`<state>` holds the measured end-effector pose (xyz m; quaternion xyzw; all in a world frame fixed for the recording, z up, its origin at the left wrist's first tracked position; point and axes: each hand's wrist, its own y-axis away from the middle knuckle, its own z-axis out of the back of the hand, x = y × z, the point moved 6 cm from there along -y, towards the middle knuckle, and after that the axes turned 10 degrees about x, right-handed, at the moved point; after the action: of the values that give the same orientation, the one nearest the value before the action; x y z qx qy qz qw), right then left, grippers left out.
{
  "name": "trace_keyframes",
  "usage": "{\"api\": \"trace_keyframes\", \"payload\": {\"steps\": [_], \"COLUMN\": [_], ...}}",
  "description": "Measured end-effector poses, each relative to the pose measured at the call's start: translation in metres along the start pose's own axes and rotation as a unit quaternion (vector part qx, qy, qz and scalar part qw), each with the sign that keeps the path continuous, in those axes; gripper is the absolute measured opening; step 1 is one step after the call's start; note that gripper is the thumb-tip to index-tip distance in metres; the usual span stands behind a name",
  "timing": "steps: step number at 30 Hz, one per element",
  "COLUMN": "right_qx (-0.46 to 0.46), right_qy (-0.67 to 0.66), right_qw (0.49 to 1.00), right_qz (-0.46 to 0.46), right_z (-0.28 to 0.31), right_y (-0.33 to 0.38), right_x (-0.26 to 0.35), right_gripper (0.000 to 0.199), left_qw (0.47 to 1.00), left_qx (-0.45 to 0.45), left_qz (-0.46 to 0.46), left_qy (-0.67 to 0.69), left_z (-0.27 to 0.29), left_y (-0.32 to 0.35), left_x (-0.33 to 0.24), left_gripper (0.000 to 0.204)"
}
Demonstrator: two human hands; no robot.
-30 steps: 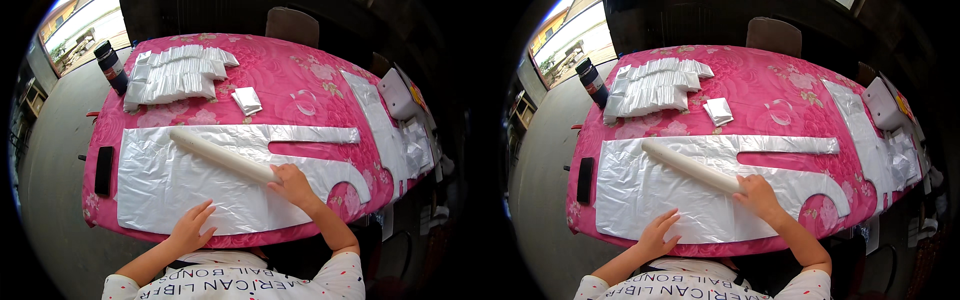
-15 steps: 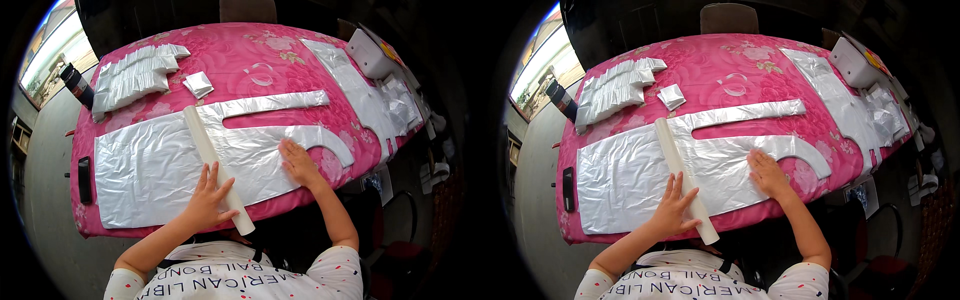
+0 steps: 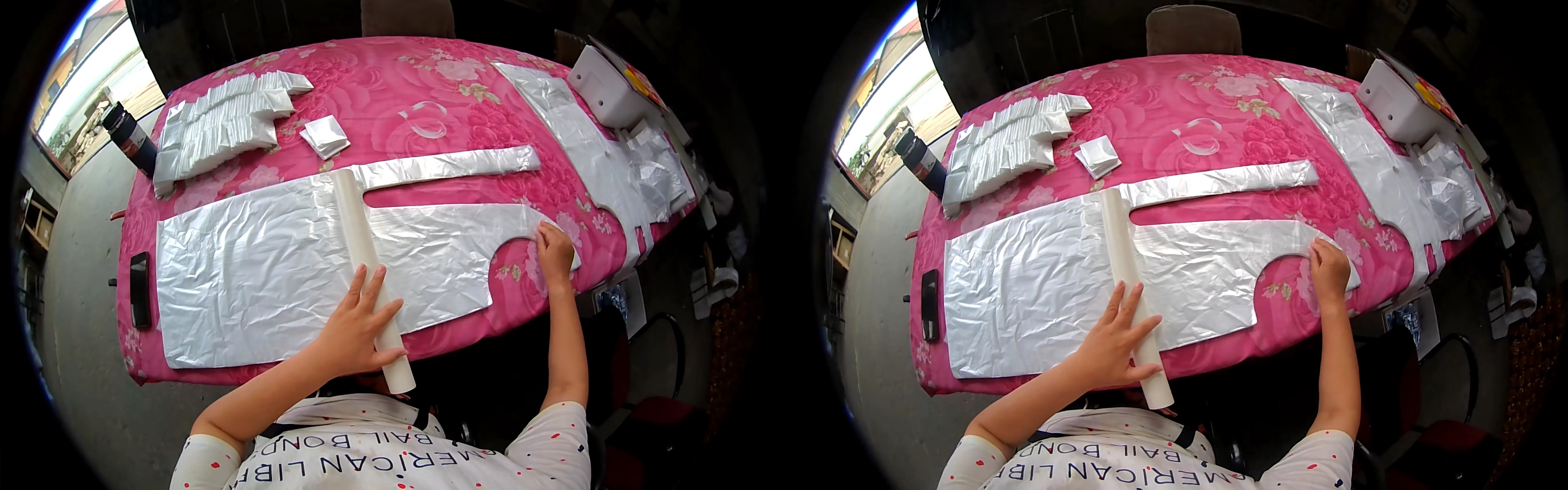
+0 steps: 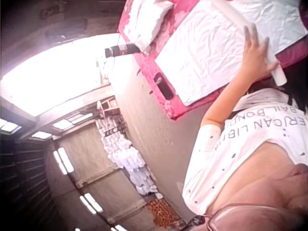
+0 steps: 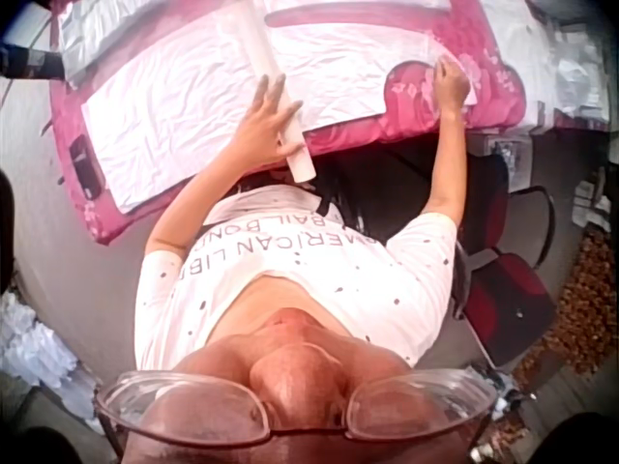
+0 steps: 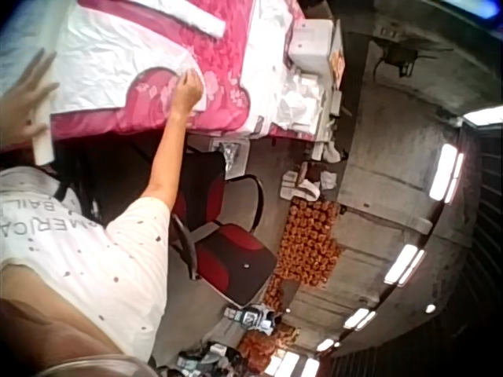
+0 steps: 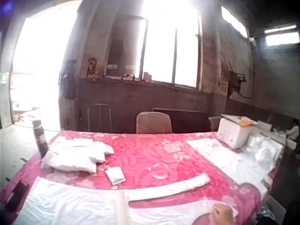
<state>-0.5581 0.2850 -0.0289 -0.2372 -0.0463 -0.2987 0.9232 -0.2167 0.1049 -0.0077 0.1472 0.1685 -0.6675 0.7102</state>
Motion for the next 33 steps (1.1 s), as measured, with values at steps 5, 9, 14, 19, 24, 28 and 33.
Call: {"api": "trace_keyframes", "payload": {"steps": [5, 9, 14, 19, 24, 28, 33], "right_qx": [-0.004, 0.136, 0.376, 0.394, 0.192, 0.482, 0.56], "right_qy": [-0.139, -0.479, -0.563, -0.451, -0.228, -0.173, -0.269], "right_qw": [0.988, 0.856, 0.735, 0.757, 0.942, 0.854, 0.768], "right_qz": [-0.068, -0.137, 0.032, 0.26, 0.153, -0.089, -0.156], "right_z": [0.018, 0.002, -0.005, 0.024, 0.045, 0.011, -0.003], "right_y": [-0.009, -0.006, 0.038, 0.074, 0.081, 0.114, 0.134], "right_x": [0.031, 0.114, 0.278, 0.343, 0.301, 0.272, 0.277], "right_gripper": [0.013, 0.016, 0.036, 0.051, 0.04, 0.051, 0.041], "left_qw": [1.0, 0.998, 0.76, 0.671, 0.707, 0.737, 0.814], "left_qx": [0.006, -0.03, -0.075, 0.013, -0.011, -0.008, 0.022], "left_qz": [-0.011, -0.003, 0.104, 0.23, 0.35, 0.399, 0.448], "left_qy": [0.011, 0.061, 0.637, 0.705, 0.615, 0.545, 0.368], "left_z": [0.003, 0.006, 0.006, 0.017, 0.058, 0.072, 0.094], "left_y": [-0.001, -0.001, 0.015, 0.067, 0.166, 0.196, 0.197], "left_x": [-0.003, 0.002, 0.035, 0.1, 0.189, 0.218, 0.229], "left_gripper": [0.065, 0.063, 0.047, 0.017, 0.014, 0.014, 0.012]}}
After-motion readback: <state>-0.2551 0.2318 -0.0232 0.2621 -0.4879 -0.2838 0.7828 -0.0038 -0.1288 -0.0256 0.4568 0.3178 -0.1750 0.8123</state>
